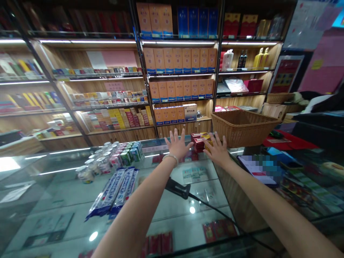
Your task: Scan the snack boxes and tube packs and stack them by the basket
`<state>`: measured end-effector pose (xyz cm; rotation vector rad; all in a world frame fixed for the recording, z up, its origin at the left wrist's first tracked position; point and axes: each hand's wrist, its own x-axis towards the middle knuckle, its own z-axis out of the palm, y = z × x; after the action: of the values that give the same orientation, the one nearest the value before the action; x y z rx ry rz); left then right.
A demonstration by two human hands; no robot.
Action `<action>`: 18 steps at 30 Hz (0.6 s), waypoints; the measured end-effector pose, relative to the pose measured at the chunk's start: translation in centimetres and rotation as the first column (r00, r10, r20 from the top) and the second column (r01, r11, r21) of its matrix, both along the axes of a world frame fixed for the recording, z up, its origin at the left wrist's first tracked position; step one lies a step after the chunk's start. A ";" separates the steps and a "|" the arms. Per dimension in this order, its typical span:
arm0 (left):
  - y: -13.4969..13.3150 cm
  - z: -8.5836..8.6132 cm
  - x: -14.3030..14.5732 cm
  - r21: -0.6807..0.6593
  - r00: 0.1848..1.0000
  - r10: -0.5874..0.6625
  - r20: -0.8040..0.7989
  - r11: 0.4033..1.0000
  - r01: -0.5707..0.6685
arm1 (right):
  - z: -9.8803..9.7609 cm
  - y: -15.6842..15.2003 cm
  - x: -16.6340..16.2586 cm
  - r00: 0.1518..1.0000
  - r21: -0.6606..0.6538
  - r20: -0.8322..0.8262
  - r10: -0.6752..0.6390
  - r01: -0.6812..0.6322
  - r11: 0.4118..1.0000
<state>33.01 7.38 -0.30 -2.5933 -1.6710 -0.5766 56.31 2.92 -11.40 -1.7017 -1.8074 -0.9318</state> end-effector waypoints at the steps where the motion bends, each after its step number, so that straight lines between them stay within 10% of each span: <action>1: -0.2 0.5 -0.7 0.014 1.000 0.001 0.002 1.000 -0.001 | -0.2 0.1 0.0 0.999 -0.011 0.026 0.019 -0.019 1.000; 18: -2.8 3.0 -15.9 0.289 0.996 0.088 -0.031 0.954 -0.075 | 5.5 -1.0 -12.6 0.989 -0.011 -0.073 0.132 -0.133 0.991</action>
<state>17.07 4.60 2.69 -2.3056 -1.5402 -0.6956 43.72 1.95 -5.94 -1.5818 -1.8591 -0.7923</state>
